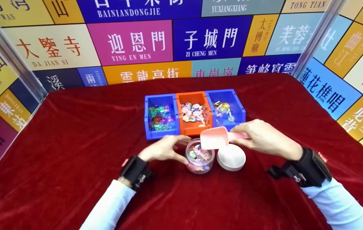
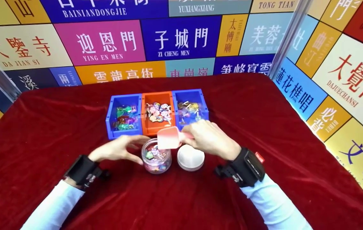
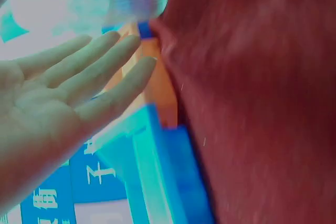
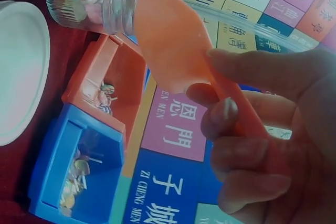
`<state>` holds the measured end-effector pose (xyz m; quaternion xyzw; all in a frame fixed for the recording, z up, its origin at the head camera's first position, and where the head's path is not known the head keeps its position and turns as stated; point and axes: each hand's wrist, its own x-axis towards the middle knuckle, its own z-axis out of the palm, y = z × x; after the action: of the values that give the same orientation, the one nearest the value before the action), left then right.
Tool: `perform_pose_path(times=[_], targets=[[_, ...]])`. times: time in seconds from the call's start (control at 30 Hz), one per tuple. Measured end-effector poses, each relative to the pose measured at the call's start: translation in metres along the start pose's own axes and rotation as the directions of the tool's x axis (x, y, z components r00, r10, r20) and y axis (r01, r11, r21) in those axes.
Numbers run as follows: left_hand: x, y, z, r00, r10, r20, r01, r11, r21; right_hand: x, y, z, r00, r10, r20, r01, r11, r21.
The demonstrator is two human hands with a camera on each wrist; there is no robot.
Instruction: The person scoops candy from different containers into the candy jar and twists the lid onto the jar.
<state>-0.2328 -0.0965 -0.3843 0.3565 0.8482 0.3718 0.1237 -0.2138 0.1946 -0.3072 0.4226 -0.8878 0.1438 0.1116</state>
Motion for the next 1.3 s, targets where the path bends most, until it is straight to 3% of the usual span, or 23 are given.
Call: perform_pose_path(times=[0.07,0.13,0.17,0.2,0.23,0.3,0.33,0.37,0.4,0.43,0.47,0.5,0.63,0.7,0.8,0.9,1.0,1.07,1.17,1.3], targets=[[-0.006,-0.005,-0.009,0.999,-0.001,-0.043,0.000,1.000,-0.016,0.003,0.001,0.000,1.000,-0.001,0.003,0.000,1.000,0.028],[-0.012,-0.011,-0.019,0.986,-0.013,-0.168,0.015,1.000,0.007,0.009,0.002,0.000,1.000,0.003,0.004,-0.003,0.998,0.057],[-0.015,-0.014,-0.023,0.965,-0.019,-0.260,0.028,0.999,0.030,0.013,0.002,0.000,1.000,0.005,-0.001,-0.005,0.998,0.061],[-0.017,-0.017,-0.027,0.931,-0.024,-0.365,0.045,0.998,0.049,0.018,0.001,0.000,1.000,0.005,-0.004,-0.005,0.998,0.066],[-0.019,-0.020,-0.030,0.879,-0.030,-0.476,0.070,0.995,0.065,0.024,0.000,0.000,1.000,0.005,-0.011,-0.004,0.998,0.067],[-0.021,-0.025,-0.035,0.736,-0.062,-0.675,0.147,0.987,0.070,0.039,-0.004,0.001,1.000,0.004,-0.019,-0.003,0.998,0.068],[-0.021,-0.028,-0.037,0.663,-0.081,-0.745,0.185,0.981,0.058,0.047,-0.006,0.002,1.000,-0.003,-0.024,0.004,0.998,0.062],[-0.021,-0.030,-0.038,0.603,-0.110,-0.790,0.220,0.975,0.033,0.056,-0.009,0.004,1.000,-0.016,-0.026,0.017,0.999,0.048],[-0.021,-0.033,-0.039,0.561,-0.147,-0.814,0.255,0.967,0.001,0.066,-0.012,0.005,1.000,-0.023,-0.019,0.024,0.999,0.034],[-0.021,-0.035,-0.040,0.537,-0.188,-0.822,0.291,0.956,-0.029,0.075,-0.015,0.007,0.999,-0.031,-0.009,0.031,0.999,0.016],[-0.020,-0.037,-0.040,0.532,-0.232,-0.814,0.330,0.943,-0.053,0.085,-0.018,0.009,0.999,-0.035,0.009,0.035,0.999,-0.003],[-0.020,-0.039,-0.040,0.541,-0.271,-0.796,0.363,0.929,-0.070,0.094,-0.021,0.011,0.999,-0.038,0.028,0.038,0.999,-0.031],[-0.017,-0.046,-0.040,0.613,-0.377,-0.694,0.458,0.886,-0.077,0.127,-0.033,0.026,0.995,-0.020,0.098,0.035,0.988,-0.148],[-0.015,-0.048,-0.040,0.633,-0.390,-0.669,0.471,0.880,-0.067,0.140,-0.040,0.038,0.993,-0.011,0.116,0.037,0.973,-0.227],[-0.012,-0.048,-0.039,0.642,-0.381,-0.665,0.470,0.881,-0.052,0.154,-0.049,0.058,0.992,-0.054,0.114,0.093,0.923,-0.375],[-0.011,-0.048,-0.038,0.639,-0.374,-0.673,0.468,0.883,-0.047,0.162,-0.056,0.080,0.983,-0.152,0.101,0.182,0.834,-0.520],[-0.010,-0.049,-0.036,0.641,-0.354,-0.681,0.459,0.888,-0.029,0.166,-0.058,0.096,0.978,-0.191,0.087,0.205,0.782,-0.589],[-0.011,-0.049,-0.035,0.643,-0.341,-0.686,0.453,0.891,-0.017,0.167,-0.057,0.101,0.979,-0.188,0.077,0.197,0.785,-0.587],[-0.011,-0.049,-0.035,0.642,-0.329,-0.693,0.451,0.892,-0.006,0.171,-0.056,0.099,0.986,-0.142,0.087,0.166,0.823,-0.543],[-0.012,-0.048,-0.036,0.638,-0.334,-0.694,0.452,0.892,-0.014,0.180,-0.057,0.089,0.981,-0.040,0.192,0.125,0.882,-0.455]])
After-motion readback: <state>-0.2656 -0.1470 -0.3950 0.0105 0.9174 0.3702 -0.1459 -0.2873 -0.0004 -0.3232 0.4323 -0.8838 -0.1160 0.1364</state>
